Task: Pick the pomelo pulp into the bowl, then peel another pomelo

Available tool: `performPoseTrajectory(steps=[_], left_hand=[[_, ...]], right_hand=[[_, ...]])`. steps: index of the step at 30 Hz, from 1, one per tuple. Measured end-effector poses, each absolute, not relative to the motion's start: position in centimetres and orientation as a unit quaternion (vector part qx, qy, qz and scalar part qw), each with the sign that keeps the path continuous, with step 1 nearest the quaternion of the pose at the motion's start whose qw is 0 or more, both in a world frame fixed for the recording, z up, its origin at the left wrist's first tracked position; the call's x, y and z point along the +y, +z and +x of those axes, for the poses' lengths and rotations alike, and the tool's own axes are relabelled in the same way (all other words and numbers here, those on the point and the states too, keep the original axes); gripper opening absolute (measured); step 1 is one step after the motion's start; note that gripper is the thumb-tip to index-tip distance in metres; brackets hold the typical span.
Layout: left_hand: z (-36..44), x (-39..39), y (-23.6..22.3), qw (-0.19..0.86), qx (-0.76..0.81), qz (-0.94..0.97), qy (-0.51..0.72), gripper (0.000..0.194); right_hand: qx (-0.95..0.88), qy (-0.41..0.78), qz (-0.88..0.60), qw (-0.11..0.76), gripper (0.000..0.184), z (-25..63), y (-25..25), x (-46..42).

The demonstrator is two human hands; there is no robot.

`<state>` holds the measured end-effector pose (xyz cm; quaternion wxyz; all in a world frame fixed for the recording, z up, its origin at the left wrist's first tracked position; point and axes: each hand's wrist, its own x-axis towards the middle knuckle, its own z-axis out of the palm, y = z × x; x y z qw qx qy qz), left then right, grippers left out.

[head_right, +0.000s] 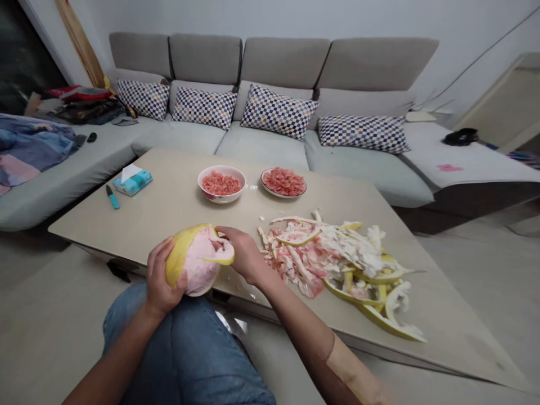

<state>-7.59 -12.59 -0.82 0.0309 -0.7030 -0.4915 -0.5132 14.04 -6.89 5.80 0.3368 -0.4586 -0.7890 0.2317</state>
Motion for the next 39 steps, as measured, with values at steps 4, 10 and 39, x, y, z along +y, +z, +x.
performPoseTrajectory(steps=[4,10,39], left_hand=[[-7.6,-12.6,-0.9,0.033,-0.498,-0.699,-0.512,0.059],[-8.1,-12.0,-0.8,0.010,-0.504,-0.686,-0.525,0.055],[-9.3,-10.2,0.1,-0.049,-0.558,-0.659,-0.502,0.047]], right_hand=[[-0.827,0.178,-0.439,0.303,0.032,13.4,5.1,-6.2],[-0.774,0.256,-0.438,0.379,0.020,13.3,4.5,-4.2],[-0.144,0.733,-0.319,0.583,0.038,25.8,2.6,-5.0]])
